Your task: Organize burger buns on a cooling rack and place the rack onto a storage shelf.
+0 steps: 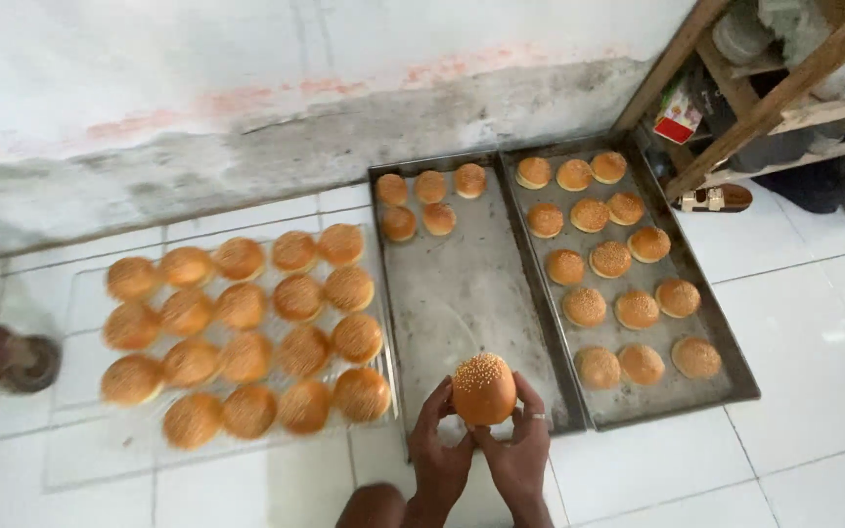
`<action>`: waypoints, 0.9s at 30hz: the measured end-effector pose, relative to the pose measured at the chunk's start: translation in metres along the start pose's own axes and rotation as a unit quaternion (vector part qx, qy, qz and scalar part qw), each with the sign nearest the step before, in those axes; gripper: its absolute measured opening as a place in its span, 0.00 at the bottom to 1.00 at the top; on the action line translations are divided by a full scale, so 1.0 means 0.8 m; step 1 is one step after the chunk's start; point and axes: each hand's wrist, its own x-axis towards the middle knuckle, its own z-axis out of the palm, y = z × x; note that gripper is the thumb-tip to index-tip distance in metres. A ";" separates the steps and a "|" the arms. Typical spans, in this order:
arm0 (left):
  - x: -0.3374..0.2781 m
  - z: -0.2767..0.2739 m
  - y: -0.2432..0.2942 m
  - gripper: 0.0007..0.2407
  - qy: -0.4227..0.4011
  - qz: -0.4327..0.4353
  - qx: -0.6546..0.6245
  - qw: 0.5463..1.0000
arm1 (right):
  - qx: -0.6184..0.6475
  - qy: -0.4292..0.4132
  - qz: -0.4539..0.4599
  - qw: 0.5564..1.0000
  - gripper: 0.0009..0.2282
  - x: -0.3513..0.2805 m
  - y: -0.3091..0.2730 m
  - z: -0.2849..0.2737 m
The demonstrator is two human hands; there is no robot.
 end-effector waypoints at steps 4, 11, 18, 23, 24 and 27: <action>-0.059 -0.063 0.047 0.29 0.010 0.013 -0.033 0.999 | 0.020 -0.036 -0.073 0.996 0.41 -0.088 -0.048 0.010; -0.145 -0.166 0.095 0.29 0.058 0.132 0.068 0.987 | 0.035 -0.075 -0.139 0.987 0.41 -0.209 -0.083 0.041; -0.220 -0.257 0.114 0.28 0.141 0.155 0.065 0.976 | 0.025 -0.131 -0.147 0.980 0.39 -0.318 -0.110 0.083; -0.263 -0.314 0.135 0.28 0.177 0.171 0.079 0.966 | 0.016 -0.174 -0.191 0.966 0.39 -0.365 -0.108 0.111; -0.268 -0.324 0.136 0.28 0.189 0.200 0.115 0.955 | 0.030 -0.194 -0.187 0.963 0.39 -0.373 -0.109 0.118; -0.286 -0.358 0.160 0.27 0.189 0.127 0.083 0.970 | 0.002 -0.208 -0.220 0.953 0.39 -0.391 -0.108 0.138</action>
